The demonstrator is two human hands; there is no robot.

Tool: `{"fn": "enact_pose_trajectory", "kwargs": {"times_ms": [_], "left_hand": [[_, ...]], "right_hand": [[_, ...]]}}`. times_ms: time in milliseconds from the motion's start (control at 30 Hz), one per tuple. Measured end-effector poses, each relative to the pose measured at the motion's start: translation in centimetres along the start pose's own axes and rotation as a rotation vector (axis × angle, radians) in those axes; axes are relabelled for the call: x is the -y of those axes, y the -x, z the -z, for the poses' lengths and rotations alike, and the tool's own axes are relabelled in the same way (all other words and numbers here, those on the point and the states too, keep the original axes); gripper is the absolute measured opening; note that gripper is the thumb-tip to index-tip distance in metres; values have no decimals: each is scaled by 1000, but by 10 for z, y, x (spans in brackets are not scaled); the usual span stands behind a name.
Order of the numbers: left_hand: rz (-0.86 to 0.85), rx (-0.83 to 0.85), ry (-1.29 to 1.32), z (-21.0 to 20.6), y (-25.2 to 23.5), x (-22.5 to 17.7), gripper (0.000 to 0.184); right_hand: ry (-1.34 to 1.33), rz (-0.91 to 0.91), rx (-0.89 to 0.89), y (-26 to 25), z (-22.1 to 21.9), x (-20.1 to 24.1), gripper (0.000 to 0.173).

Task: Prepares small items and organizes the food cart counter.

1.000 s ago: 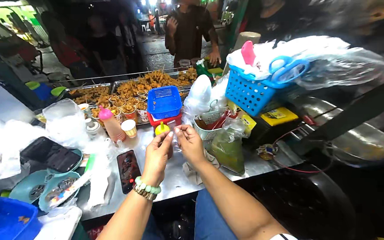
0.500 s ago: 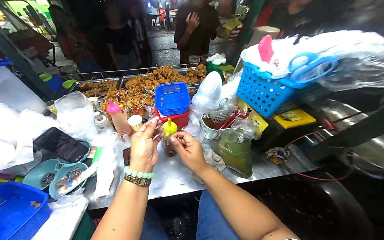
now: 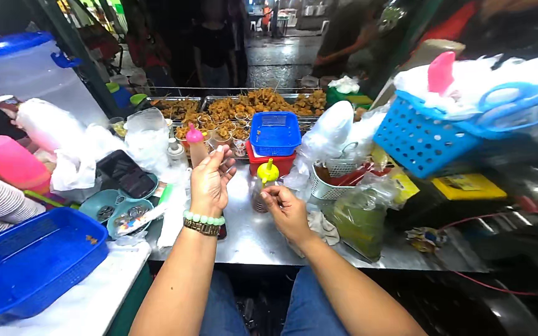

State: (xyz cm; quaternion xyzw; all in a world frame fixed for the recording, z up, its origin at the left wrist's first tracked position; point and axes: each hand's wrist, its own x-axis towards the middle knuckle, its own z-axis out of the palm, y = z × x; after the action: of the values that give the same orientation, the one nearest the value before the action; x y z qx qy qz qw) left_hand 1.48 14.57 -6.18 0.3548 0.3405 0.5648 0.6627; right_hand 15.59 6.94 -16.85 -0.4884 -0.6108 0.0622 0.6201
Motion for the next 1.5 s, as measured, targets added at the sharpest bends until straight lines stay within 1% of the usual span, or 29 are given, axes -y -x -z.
{"fn": "enact_pose_trajectory", "kwargs": {"times_ms": [200,267,300,333,367,433,467,500,567,633,667,733,800,867,900,933,1033,1067,1100,1133,1167,1200,1233,1267,1300,1333,1367,1433,1500], "left_hand": [[-68,-23,-69,18,-3,-14,12],[-125,-23,-89,25,-3,-14,6],[-158,-18,-93,28,-2,-13,3],[-188,-11,-98,31,-2,-12,3],[-210,-1,-113,33,0,-10,5],[-217,29,-179,36,4,-3,5],[-204,58,-221,37,6,3,6],[-186,89,-255,37,10,11,7],[-175,184,-375,35,21,28,7],[-279,291,-551,34,35,46,8],[-329,314,-607,34,41,52,13],[-355,303,-629,33,48,55,16],[-319,271,-545,32,50,51,14],[-284,218,-341,32,49,46,3],[-257,188,-218,31,50,42,5],[-225,168,-92,31,51,37,11],[-143,184,194,34,55,16,18],[-163,204,231,39,55,8,21],[-224,224,207,46,53,0,22],[-323,233,124,57,47,-7,24],[-447,234,-38,72,38,-15,24],[-573,203,-293,89,26,-22,21],[-659,140,-633,108,14,-29,20],[-664,62,-990,124,2,-34,27],[-578,6,-1282,137,-10,-37,34],[-438,-32,-1485,149,-25,-38,39],[-320,-65,-1629,162,-42,-36,41],[-173,-108,-1816,195,-75,-30,41],[-138,-127,-1925,226,-98,-26,40]], "right_hand": [[3,35,46,3,-3,-1,25],[29,33,86,5,-4,-1,26],[95,18,129,4,-3,-1,29],[206,-17,199,3,1,1,35],[305,-68,279,1,5,4,46],[350,-137,387,-7,13,4,75],[317,-129,372,-9,15,2,86],[239,-118,333,-10,17,2,90],[25,-103,283,-9,17,7,83],[-189,-98,310,-7,14,15,62],[-259,-113,317,-5,11,18,51],[-333,-152,306,0,4,22,36],[-394,-206,278,3,-1,22,27],[-454,-272,257,8,-4,26,18],[-480,-295,263,13,-5,28,14],[-512,-311,282,19,-7,30,13],[-544,-340,442,47,-7,29,15],[-484,-340,520,55,-4,25,17],[-365,-337,605,61,2,20,18],[-192,-340,701,63,9,15,18],[-25,-359,785,61,17,12,18],[106,-386,822,58,23,8,20],[197,-404,801,56,27,5,20],[251,-411,752,53,30,4,21],[271,-409,695,50,32,4,21],[275,-396,643,49,33,4,22],[270,-381,612,50,32,4,23],[267,-339,602,55,25,3,23],[284,-286,634,63,19,0,21]]}}
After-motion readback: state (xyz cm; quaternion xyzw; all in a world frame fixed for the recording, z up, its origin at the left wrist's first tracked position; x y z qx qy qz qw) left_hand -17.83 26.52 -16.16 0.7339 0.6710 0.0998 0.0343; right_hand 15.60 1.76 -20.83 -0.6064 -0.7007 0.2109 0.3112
